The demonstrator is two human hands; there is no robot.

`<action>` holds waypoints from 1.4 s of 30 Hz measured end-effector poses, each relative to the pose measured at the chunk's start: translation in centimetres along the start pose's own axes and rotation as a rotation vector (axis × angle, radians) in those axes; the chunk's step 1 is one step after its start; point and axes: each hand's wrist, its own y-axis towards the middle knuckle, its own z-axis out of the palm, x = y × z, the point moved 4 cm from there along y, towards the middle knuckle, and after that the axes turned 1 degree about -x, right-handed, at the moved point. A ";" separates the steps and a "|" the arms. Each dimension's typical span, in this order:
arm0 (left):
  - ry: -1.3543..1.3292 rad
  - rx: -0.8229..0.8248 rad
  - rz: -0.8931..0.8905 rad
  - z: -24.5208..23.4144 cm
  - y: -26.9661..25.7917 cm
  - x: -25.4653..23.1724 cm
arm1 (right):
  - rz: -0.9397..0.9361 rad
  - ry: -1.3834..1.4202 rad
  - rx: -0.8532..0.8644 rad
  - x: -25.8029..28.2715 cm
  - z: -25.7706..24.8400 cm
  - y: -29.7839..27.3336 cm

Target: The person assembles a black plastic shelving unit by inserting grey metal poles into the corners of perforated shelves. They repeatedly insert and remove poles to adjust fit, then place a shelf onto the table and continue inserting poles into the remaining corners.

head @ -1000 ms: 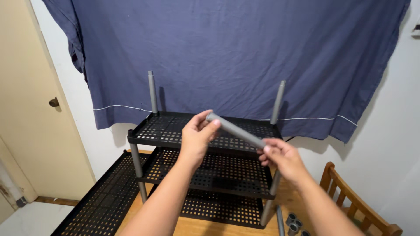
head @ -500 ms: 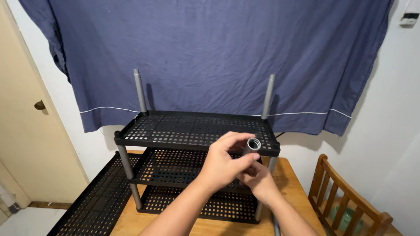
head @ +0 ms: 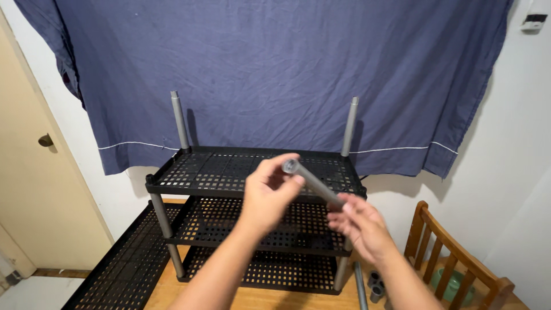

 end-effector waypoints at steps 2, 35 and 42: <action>-0.097 -0.036 -0.081 -1.4 0.8 0.9 | -0.074 0.003 -0.042 1.8 -1.0 0.5; -0.397 -0.011 -0.316 8.5 1.4 7.0 | -0.678 -0.591 -0.365 2.7 -2.6 -6.1; -0.468 0.241 -0.323 16.9 -0.1 7.7 | -0.706 -0.457 -0.348 1.5 -5.2 -9.1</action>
